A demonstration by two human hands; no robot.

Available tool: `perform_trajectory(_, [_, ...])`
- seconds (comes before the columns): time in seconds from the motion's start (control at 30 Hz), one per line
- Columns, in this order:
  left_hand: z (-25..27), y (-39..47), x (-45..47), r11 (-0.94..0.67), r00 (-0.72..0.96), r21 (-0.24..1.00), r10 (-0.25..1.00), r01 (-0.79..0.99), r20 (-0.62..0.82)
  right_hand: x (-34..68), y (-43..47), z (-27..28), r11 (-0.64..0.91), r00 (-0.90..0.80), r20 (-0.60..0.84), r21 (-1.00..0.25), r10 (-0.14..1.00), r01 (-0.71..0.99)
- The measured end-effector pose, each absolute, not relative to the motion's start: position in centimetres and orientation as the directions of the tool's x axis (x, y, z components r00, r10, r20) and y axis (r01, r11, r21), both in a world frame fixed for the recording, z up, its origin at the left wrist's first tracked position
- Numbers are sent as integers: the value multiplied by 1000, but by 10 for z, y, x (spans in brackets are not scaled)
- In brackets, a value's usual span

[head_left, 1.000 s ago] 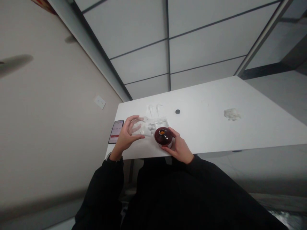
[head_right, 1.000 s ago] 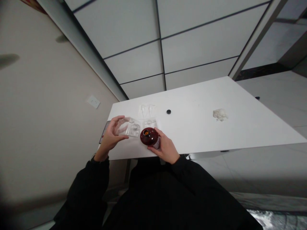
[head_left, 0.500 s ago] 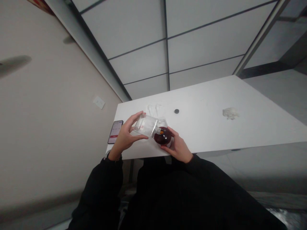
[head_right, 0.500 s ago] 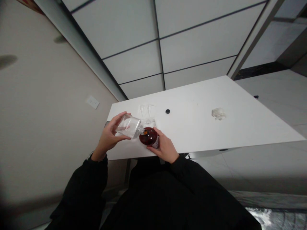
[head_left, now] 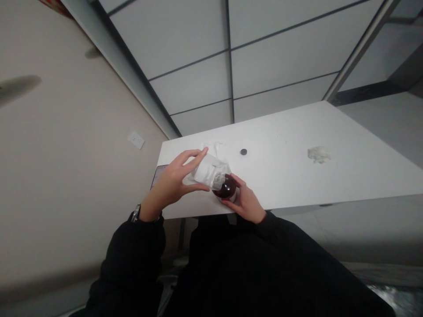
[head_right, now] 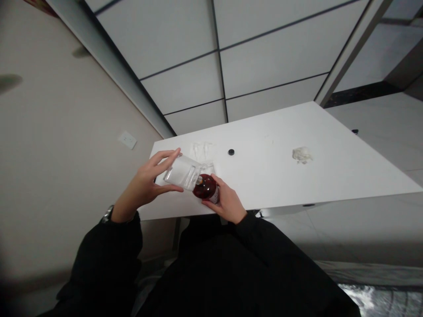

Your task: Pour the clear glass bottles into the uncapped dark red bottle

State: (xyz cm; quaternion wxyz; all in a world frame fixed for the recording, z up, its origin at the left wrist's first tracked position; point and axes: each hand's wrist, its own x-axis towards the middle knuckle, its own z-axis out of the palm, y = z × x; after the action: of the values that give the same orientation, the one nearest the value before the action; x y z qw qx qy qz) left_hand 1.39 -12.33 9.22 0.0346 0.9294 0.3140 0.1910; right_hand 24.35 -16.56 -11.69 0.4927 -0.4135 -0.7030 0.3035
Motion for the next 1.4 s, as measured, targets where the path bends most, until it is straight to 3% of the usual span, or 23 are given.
perform_trajectory(0.3, [120,-127,33,-818,806,-37,557,574,200,245,-168,-113,445,-164,415,-855,895,264])
perform_trajectory(0.63, [140,-140,56,-779,804,-214,591,590,65,244,-168,-116,458,-155,431,-848,889,268])
perform_trajectory(1.4, [163,-153,92,-727,743,-342,660,596,-110,243,-166,-113,432,-157,404,-865,901,254])
